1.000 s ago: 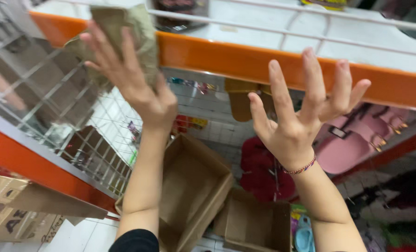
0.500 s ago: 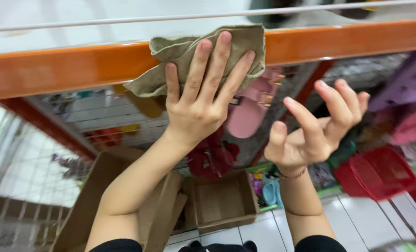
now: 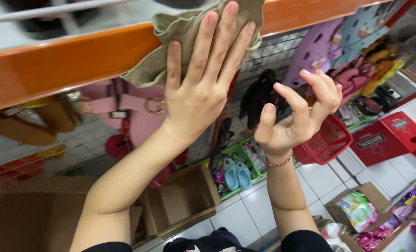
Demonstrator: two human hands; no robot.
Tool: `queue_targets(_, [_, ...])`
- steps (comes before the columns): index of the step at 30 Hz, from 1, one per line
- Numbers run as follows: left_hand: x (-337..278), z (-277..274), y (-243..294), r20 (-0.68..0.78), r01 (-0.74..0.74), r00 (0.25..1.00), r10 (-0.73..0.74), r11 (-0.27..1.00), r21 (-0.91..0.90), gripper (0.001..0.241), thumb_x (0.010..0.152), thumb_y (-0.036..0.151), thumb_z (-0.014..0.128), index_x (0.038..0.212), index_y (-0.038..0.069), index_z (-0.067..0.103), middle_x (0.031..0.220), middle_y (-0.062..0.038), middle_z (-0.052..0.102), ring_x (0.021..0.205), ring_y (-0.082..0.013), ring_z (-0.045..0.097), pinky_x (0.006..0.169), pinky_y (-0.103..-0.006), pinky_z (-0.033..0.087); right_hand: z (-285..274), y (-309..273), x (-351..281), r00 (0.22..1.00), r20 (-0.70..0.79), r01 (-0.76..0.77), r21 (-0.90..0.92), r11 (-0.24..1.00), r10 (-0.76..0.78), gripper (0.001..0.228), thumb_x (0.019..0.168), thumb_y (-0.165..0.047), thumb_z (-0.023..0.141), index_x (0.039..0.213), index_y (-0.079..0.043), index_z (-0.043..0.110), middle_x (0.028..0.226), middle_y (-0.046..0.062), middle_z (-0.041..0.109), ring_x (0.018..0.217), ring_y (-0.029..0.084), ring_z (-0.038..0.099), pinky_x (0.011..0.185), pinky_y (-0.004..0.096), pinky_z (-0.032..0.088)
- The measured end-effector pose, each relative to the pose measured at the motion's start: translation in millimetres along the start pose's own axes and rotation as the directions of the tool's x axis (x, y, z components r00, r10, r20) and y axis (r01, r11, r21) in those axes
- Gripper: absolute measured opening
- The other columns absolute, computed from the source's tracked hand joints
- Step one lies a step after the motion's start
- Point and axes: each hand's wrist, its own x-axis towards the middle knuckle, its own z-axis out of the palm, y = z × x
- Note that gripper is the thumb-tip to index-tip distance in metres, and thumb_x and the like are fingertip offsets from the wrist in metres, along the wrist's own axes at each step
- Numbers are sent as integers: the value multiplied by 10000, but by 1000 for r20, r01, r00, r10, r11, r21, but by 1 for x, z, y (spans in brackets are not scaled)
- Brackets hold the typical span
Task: The person wipes down store shelves with a cloth and a spray bottle, moving items in a box and adjusting stock as they clean.
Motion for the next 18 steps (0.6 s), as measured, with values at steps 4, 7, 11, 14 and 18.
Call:
queue_targets(4, [26, 19, 43, 26, 3, 1000, -2, 999, -39, 515, 1118, 79, 447, 1624, 167, 405, 1694, -70, 349, 1582, -256, 303, 1292, -565, 105, -13, 47, 0, 1000, -19, -14, 4, 1000, 14, 287, 918, -279, 672, 1097, -64, 730, 1341, 136, 570, 1282, 340, 516, 1197, 523, 287])
queue_targets(7, [44, 34, 74, 21, 5, 1000, -4, 998, -64, 522, 1113, 75, 459, 1625, 153, 391, 1688, -82, 357, 1591, -261, 309, 1280, -571, 125, -22, 79, 0, 1000, -18, -25, -7, 1000, 25, 295, 906, -281, 676, 1091, -58, 731, 1328, 140, 573, 1292, 351, 524, 1196, 526, 276])
queue_targets(11, [65, 53, 111, 50, 1, 999, 4, 995, -98, 540, 1109, 83, 467, 1635, 146, 361, 1695, -85, 341, 1598, -258, 299, 1281, -571, 130, -30, 115, 1, 999, -1, -34, 3, 999, 34, 291, 910, -274, 677, 1097, -56, 724, 1332, 142, 573, 1303, 357, 519, 1213, 524, 267])
queue_targets(14, [81, 66, 136, 76, 4, 997, 13, 978, -211, 534, 1114, 94, 466, 1636, 110, 353, 1693, -106, 339, 1600, -273, 307, 1258, -575, 144, -36, 134, 2, 999, 2, -44, 8, 999, 44, 289, 901, -273, 679, 1090, -59, 726, 1320, 144, 578, 1284, 353, 521, 1218, 523, 259])
queue_targets(18, [100, 78, 161, 35, -11, 999, 18, 981, -196, 544, 1113, 103, 487, 1638, 109, 344, 1700, -89, 331, 1601, -263, 302, 1293, -558, 128, -43, 149, 1, 999, 23, -43, 11, 999, 43, 291, 890, -271, 673, 1080, -57, 725, 1305, 149, 585, 1314, 363, 525, 1211, 520, 255])
